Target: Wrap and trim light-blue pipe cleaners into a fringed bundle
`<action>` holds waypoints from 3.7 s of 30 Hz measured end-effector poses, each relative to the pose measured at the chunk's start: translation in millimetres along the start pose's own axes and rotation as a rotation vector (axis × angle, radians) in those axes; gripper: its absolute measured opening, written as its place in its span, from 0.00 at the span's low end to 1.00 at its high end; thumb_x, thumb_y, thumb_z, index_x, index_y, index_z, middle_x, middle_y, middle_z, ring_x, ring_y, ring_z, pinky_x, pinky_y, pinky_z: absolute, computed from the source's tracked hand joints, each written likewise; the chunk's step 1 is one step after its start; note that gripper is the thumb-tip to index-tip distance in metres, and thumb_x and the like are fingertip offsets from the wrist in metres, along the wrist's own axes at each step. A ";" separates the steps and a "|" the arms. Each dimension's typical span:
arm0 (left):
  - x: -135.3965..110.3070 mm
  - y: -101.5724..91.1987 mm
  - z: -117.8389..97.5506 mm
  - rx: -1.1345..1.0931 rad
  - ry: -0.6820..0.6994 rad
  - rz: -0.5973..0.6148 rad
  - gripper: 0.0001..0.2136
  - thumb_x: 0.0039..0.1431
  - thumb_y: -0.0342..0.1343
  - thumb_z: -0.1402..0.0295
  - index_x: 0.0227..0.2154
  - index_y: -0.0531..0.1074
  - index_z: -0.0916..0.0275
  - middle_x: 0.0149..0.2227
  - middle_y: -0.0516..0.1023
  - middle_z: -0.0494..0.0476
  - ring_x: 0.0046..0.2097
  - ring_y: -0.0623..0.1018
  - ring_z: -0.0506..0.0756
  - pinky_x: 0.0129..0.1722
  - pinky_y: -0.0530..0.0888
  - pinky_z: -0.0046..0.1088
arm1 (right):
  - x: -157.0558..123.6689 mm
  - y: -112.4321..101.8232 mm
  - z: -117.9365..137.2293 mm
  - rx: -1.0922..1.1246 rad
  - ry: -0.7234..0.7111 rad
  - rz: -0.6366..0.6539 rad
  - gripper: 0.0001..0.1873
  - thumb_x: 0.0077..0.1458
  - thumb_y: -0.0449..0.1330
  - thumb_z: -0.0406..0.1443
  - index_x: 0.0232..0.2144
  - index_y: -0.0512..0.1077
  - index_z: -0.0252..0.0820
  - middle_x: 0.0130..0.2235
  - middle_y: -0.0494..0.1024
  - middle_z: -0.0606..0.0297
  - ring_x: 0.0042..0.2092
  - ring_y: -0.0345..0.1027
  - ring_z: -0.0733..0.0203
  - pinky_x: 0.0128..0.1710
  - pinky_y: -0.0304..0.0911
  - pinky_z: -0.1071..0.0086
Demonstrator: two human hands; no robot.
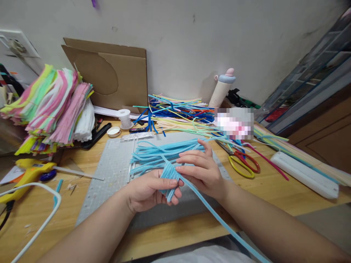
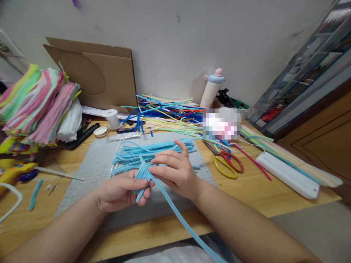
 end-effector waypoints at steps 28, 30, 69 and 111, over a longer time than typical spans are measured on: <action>0.5 -18.9 -28.4 0.069 0.466 -0.357 0.07 0.49 0.63 0.69 0.32 0.76 0.64 0.32 0.78 0.53 0.34 0.74 0.52 0.37 0.68 0.26 | -28.2 56.9 -18.8 0.740 0.882 0.237 0.13 0.58 0.53 0.43 0.36 0.69 0.40 0.29 0.73 0.65 0.27 0.69 0.65 0.24 0.66 0.73; 1.3 -20.6 -24.4 0.057 0.438 -0.397 0.08 0.48 0.64 0.68 0.32 0.76 0.63 0.32 0.77 0.53 0.33 0.74 0.51 0.34 0.68 0.26 | -29.2 60.9 -13.5 0.789 0.919 0.239 0.13 0.57 0.54 0.43 0.35 0.69 0.39 0.29 0.73 0.66 0.26 0.68 0.66 0.24 0.66 0.74; 8.9 1.5 -8.3 0.280 0.346 -0.265 0.13 0.53 0.59 0.60 0.29 0.72 0.68 0.27 0.79 0.60 0.28 0.78 0.57 0.34 0.75 0.38 | -4.4 25.5 -27.9 0.390 0.591 0.162 0.06 0.56 0.55 0.30 0.34 0.72 0.39 0.33 0.75 0.64 0.36 0.69 0.63 0.35 0.64 0.70; -22.8 3.6 -59.2 1.231 0.688 -0.469 0.10 0.54 0.51 0.78 0.33 0.76 0.60 0.36 0.76 0.54 0.42 0.74 0.54 0.44 0.67 0.30 | -26.1 51.6 -36.6 0.973 1.158 0.319 0.14 0.45 0.62 0.43 0.22 0.67 0.37 0.16 0.63 0.75 0.18 0.49 0.74 0.17 0.42 0.75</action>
Point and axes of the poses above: each hand's wrist, its own x-axis towards the middle knuckle, its own y-axis out of the palm, z = x × y, the point moved 6 cm from there along x, towards the middle knuckle
